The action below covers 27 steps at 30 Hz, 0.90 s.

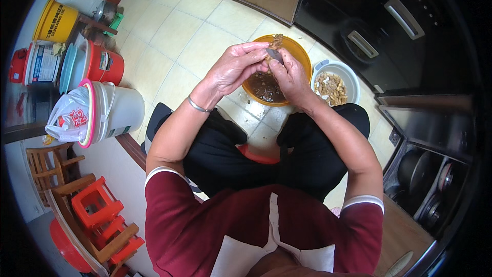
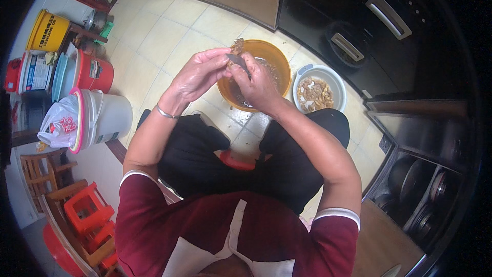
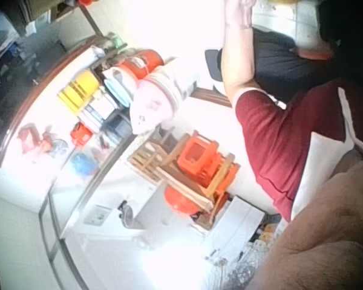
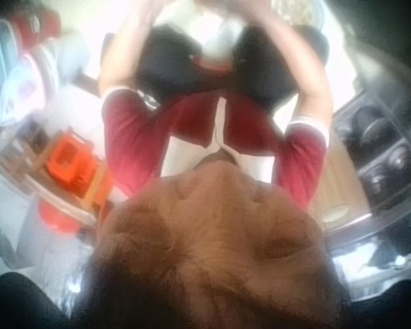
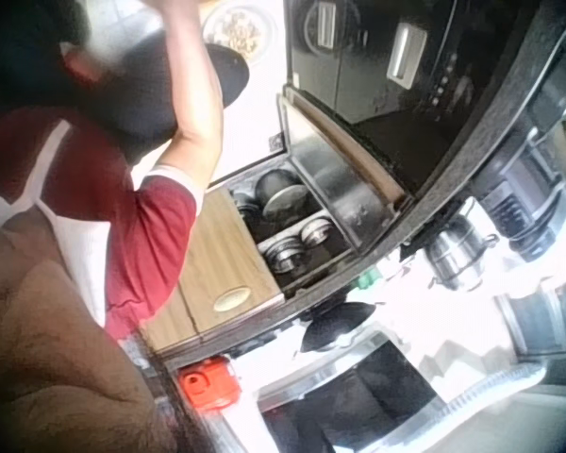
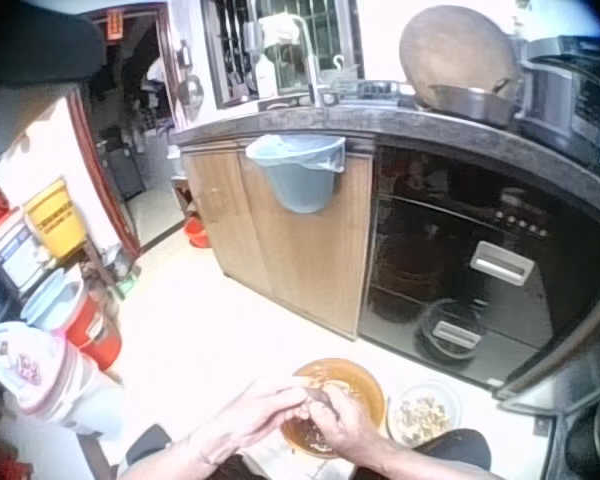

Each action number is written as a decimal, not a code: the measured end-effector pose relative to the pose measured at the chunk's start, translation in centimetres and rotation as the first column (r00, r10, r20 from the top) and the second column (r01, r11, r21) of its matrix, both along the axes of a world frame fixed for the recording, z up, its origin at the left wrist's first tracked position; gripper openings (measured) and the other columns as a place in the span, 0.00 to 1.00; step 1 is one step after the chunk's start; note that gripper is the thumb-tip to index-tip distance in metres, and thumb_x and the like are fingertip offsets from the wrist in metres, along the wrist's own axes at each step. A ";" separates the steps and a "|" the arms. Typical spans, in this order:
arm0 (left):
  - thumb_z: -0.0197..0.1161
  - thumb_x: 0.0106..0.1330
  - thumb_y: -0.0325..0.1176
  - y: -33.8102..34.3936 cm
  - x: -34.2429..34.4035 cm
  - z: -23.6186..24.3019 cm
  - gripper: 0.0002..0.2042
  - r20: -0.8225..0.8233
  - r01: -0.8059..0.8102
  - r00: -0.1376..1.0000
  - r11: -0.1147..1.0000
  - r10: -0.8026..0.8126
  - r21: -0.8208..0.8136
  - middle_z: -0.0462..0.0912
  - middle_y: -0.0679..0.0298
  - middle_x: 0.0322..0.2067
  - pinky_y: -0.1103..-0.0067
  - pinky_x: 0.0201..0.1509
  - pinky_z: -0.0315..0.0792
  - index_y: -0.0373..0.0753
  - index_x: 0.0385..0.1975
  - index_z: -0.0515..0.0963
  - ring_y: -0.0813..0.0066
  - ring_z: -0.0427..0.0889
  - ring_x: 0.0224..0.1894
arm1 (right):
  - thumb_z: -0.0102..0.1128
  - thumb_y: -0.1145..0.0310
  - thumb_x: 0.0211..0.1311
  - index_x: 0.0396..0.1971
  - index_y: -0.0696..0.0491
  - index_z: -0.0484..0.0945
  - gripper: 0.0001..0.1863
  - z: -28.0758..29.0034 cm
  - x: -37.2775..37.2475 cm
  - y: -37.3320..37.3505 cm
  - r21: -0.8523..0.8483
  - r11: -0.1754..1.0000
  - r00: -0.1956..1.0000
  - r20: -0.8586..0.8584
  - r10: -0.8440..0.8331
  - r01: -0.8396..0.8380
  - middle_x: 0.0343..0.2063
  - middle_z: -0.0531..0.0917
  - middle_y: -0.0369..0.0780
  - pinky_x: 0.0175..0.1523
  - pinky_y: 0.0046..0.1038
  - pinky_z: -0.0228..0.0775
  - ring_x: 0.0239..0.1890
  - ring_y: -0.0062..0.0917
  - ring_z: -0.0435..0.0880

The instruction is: The person peels ginger roots by hand using a small knife, retrieving the roots from a bucket of water and placing the peeled pieces into a separate bowl.

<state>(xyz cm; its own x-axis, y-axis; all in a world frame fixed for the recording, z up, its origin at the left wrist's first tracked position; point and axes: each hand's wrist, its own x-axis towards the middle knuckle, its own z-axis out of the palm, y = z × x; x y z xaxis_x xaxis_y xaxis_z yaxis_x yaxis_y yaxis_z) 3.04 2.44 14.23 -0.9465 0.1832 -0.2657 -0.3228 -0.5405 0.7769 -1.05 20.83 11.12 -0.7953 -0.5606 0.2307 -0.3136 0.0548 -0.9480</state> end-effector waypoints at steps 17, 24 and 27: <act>0.56 0.72 0.25 0.0 0.1 -0.5 0.14 0.009 -0.094 0.995 0.992 0.095 -0.080 0.83 0.57 0.47 0.76 0.55 0.77 0.28 0.54 0.76 0.73 0.82 0.47 | 0.49 0.55 0.72 0.33 0.61 0.75 0.21 0.7 0.8 -0.5 -0.024 1.000 0.973 0.232 0.017 -0.012 0.22 0.81 0.52 0.35 0.43 0.72 0.27 0.48 0.82; 0.55 0.73 0.26 1.3 -0.9 -1.6 0.13 0.054 -0.112 0.991 0.986 0.120 -0.120 0.84 0.59 0.42 0.77 0.51 0.78 0.28 0.53 0.75 0.75 0.83 0.43 | 0.54 0.58 0.71 0.31 0.58 0.71 0.17 -0.2 0.1 0.7 0.151 0.980 0.991 -0.061 -0.120 0.128 0.18 0.77 0.50 0.29 0.41 0.69 0.22 0.46 0.80; 0.54 0.73 0.26 1.1 -0.9 -1.9 0.11 0.065 -0.117 0.990 0.984 0.126 -0.133 0.83 0.59 0.41 0.77 0.48 0.80 0.29 0.51 0.75 0.75 0.83 0.40 | 0.55 0.59 0.71 0.31 0.58 0.70 0.16 -0.1 -0.3 0.7 0.190 0.965 0.981 -0.102 -0.162 0.179 0.19 0.77 0.50 0.28 0.39 0.69 0.21 0.43 0.80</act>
